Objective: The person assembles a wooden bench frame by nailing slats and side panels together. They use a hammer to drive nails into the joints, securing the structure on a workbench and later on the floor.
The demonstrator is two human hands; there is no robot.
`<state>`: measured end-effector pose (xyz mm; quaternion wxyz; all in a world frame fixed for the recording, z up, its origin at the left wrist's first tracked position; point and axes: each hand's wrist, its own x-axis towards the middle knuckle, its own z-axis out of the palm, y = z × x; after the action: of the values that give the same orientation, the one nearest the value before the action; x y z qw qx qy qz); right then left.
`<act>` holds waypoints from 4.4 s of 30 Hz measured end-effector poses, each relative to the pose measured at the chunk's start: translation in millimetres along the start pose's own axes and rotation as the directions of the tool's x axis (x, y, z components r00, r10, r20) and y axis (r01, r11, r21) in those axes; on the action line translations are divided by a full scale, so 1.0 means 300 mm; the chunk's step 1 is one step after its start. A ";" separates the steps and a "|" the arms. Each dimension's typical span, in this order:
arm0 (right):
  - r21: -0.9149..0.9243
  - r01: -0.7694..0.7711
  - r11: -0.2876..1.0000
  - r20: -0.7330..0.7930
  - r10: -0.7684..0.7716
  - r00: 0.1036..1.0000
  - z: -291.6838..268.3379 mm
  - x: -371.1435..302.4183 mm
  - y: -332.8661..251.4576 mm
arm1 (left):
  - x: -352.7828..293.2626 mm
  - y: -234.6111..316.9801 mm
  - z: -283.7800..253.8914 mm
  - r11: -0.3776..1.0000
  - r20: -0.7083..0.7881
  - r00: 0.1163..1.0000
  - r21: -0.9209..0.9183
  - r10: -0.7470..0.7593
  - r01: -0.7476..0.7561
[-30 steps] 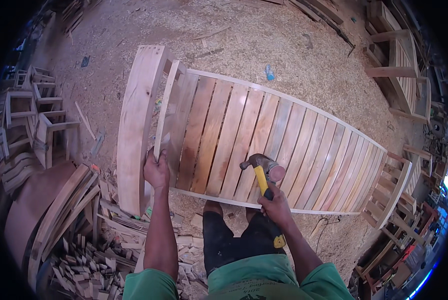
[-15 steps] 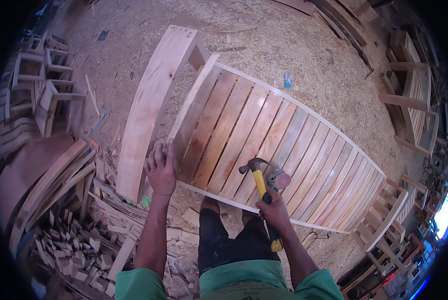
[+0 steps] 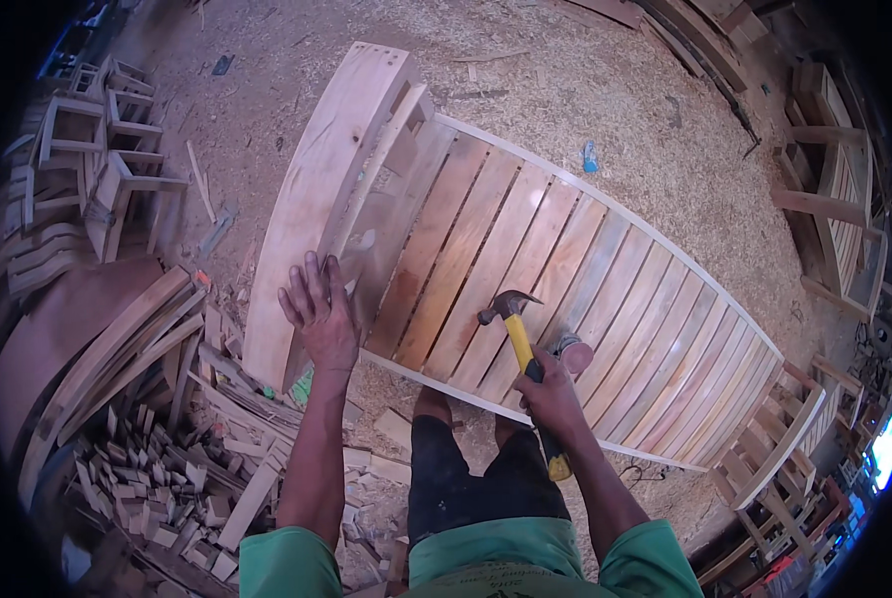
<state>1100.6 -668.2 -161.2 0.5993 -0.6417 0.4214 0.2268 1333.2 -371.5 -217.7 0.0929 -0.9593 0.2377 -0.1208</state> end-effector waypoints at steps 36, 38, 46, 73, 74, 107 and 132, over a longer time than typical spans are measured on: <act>-0.255 0.631 0.733 -0.205 -0.678 0.705 0.413 0.361 -0.514 | 0.055 -0.091 -0.054 0.987 0.110 0.982 -0.065 0.153 -0.146; -0.284 0.623 0.729 -0.199 -0.681 0.705 0.400 0.387 -0.516 | 0.121 -0.105 -0.086 0.966 0.104 0.983 -0.227 0.152 -0.125; -0.269 0.629 0.730 -0.207 -0.681 0.703 0.409 0.380 -0.491 | 0.563 -0.235 -0.144 0.848 0.306 0.952 -0.505 -0.002 0.164; 0.806 0.239 0.541 -0.240 -0.071 0.968 0.315 0.298 -0.686 | 0.666 0.072 -0.108 0.923 0.468 0.880 -0.297 -0.083 0.245; 0.812 0.228 0.537 -0.224 -0.073 0.972 0.349 0.312 -0.698 | 0.672 0.076 -0.110 0.925 0.467 0.880 -0.291 -0.084 0.243; -0.211 0.532 0.820 -0.215 -0.570 0.793 -0.109 0.780 -0.891 | 0.706 0.079 -0.118 0.918 0.542 0.836 -0.282 -0.087 0.279; 0.570 0.285 0.771 -0.376 -0.064 0.924 0.295 0.563 -0.771 | 0.703 0.107 -0.122 0.930 0.487 0.863 -0.237 -0.136 0.281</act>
<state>1399.0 -645.6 -177.9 0.7129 -0.4774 0.5052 -0.0926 1489.9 -504.8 -150.7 -0.0133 -0.9832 0.1179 0.1389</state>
